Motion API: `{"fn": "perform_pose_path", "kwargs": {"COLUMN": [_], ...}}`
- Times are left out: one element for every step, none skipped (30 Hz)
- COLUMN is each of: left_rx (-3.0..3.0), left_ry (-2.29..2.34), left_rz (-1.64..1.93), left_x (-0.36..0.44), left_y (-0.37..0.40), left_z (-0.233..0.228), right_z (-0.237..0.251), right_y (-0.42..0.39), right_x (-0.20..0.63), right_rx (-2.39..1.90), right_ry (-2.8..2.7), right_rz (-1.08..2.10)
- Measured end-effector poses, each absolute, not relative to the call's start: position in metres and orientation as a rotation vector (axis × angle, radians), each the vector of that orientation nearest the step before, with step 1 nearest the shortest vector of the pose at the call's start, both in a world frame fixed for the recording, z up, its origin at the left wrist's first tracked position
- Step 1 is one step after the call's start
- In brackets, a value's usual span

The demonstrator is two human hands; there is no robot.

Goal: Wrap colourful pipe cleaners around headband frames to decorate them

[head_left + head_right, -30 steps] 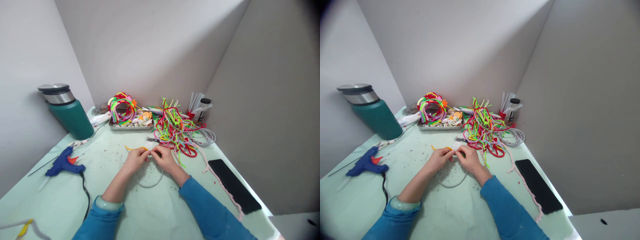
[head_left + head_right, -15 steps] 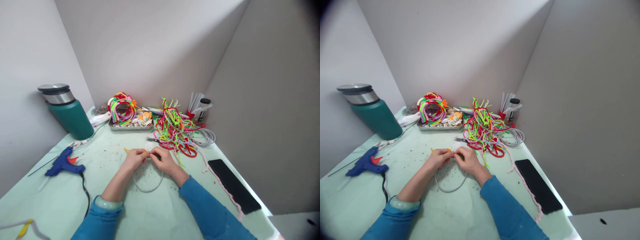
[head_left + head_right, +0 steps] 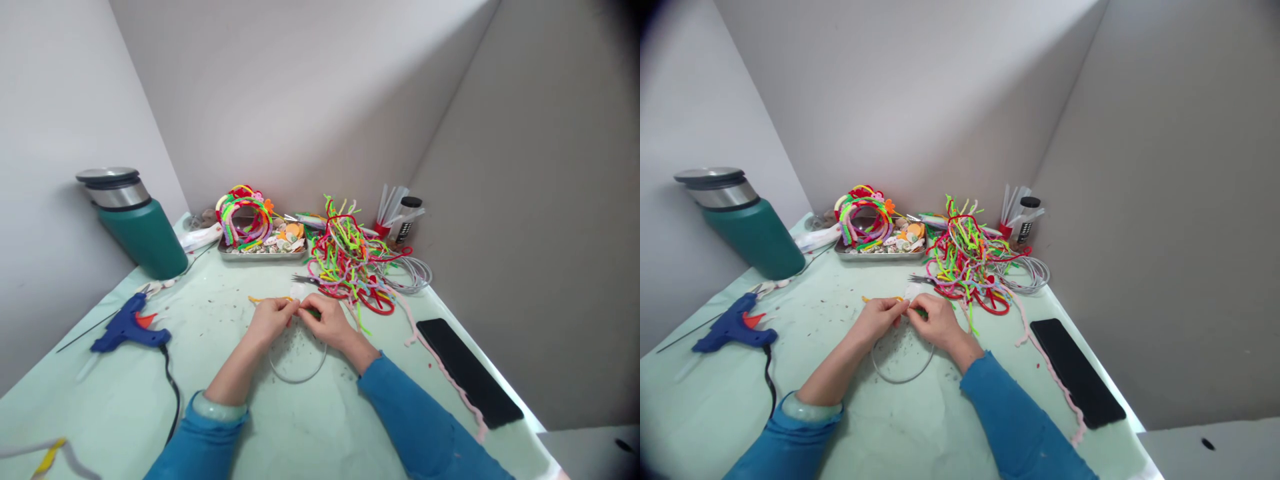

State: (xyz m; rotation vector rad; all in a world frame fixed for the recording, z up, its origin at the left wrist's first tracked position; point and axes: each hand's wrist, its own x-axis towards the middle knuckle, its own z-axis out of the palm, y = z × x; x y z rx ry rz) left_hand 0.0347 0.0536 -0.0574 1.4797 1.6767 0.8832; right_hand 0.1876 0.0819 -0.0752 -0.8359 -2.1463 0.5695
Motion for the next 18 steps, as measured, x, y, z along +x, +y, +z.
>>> {"fn": "perform_pose_path", "kwargs": {"left_rx": [1.514,1.546,1.574,1.595,1.611,1.62,1.624,1.625,1.626,1.632,1.646,1.666,1.689,1.709,1.723,1.732,1.736,1.739], "left_ry": [1.692,1.707,1.722,1.735,1.743,1.75,1.756,1.762,1.771,1.781,1.791,1.801,1.811,1.82,1.827,1.831,1.834,1.837], "left_rz": [0.885,0.886,0.886,0.886,0.887,0.892,0.901,0.912,0.923,0.933,0.937,0.933,0.924,0.912,0.898,0.884,0.876,0.869], "left_x": [0.035,0.0352,0.0355,0.0357,0.0358,0.0359,0.0359,0.0358,0.0357,0.0354,0.0351,0.0348,0.0345,0.0343,0.0341,0.034,0.0339,0.0339], "left_y": [0.0536,0.0536,0.0536,0.0535,0.0533,0.0532,0.0531,0.0531,0.053,0.0531,0.0531,0.0531,0.0532,0.0532,0.0533,0.0533,0.0533,0.0532], "left_z": [-0.0573,-0.057,-0.0567,-0.0563,-0.0558,-0.0554,-0.0549,-0.0545,-0.0541,-0.0538,-0.0536,-0.0533,-0.0531,-0.053,-0.0528,-0.0526,-0.0525,-0.0523], "right_z": [-0.0754,-0.0756,-0.0759,-0.0761,-0.0763,-0.0765,-0.0767,-0.0767,-0.0767,-0.0765,-0.0762,-0.0759,-0.0755,-0.075,-0.0746,-0.0743,-0.0741,-0.074], "right_y": [0.0822,0.0824,0.0827,0.0829,0.0831,0.0833,0.0834,0.0834,0.0833,0.0831,0.0828,0.0825,0.0822,0.0819,0.0816,0.0813,0.0811,0.081], "right_x": [0.1874,0.1872,0.187,0.1869,0.1868,0.1868,0.1868,0.1868,0.1869,0.1869,0.1869,0.1869,0.1869,0.187,0.187,0.1871,0.1872,0.1873], "right_rx": [-0.839,-0.842,-0.845,-0.849,-0.853,-0.857,-0.862,-0.866,-0.871,-0.876,-0.881,-0.885,-0.887,-0.89,-0.894,-0.897,-0.9,-0.903], "right_ry": [-2.147,-2.145,-2.142,-2.137,-2.132,-2.126,-2.12,-2.115,-2.114,-2.117,-2.123,-2.133,-2.145,-2.158,-2.168,-2.177,-2.187,-2.196], "right_rz": [0.566,0.563,0.56,0.558,0.557,0.555,0.551,0.546,0.541,0.534,0.525,0.517,0.508,0.5,0.492,0.485,0.481,0.479]}}
